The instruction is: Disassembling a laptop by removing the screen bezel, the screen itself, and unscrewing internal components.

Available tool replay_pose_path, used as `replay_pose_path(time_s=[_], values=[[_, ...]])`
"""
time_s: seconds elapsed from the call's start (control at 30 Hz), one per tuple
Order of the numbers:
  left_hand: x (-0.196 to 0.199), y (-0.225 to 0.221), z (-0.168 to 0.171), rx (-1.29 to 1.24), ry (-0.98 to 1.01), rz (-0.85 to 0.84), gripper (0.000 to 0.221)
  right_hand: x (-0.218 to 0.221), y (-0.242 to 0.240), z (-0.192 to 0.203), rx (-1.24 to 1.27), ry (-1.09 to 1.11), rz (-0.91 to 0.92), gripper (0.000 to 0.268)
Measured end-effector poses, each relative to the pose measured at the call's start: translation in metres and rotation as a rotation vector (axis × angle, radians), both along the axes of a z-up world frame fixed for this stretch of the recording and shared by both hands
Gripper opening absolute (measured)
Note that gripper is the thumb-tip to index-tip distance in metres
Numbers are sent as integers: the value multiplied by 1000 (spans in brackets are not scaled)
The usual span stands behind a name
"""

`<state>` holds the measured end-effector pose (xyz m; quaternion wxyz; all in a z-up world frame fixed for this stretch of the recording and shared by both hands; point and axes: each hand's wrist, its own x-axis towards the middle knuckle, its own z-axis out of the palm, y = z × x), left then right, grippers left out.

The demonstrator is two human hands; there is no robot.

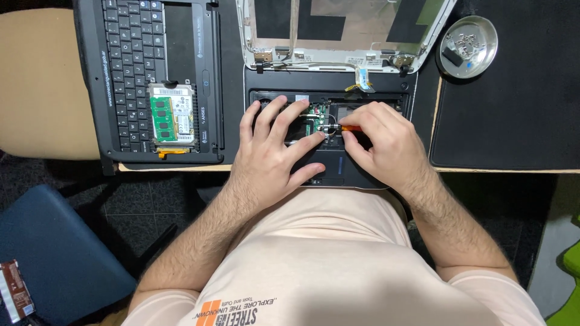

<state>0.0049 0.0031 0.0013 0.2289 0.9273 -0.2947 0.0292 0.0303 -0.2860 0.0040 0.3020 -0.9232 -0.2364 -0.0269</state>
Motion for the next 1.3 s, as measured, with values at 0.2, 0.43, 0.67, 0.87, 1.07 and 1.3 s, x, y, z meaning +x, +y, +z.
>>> replay_pose_path(time_s=[0.2, 0.43, 0.67, 0.87, 1.07, 1.3], values=[[0, 0, 1, -26, -13, 2, 54, 1, 2, 3, 97, 14, 49, 10], [-3, 8, -11, -232, -59, 20, 40, -4, -20, -16, 340, -71, -75, 14], [-8, 23, -13, -499, -201, 63, 7, -24, -87, -30, 361, -181, -370, 19], [-17, 38, 11, -439, -230, 74, 32, -33, -101, -14, 94, -261, -373, 25], [-22, 60, 19, -316, -156, 16, 34, -31, -105, -26, -34, -348, -372, 28], [-26, 75, 25, -167, -58, -69, 54, -32, -101, -22, 55, -310, -354, 30]])
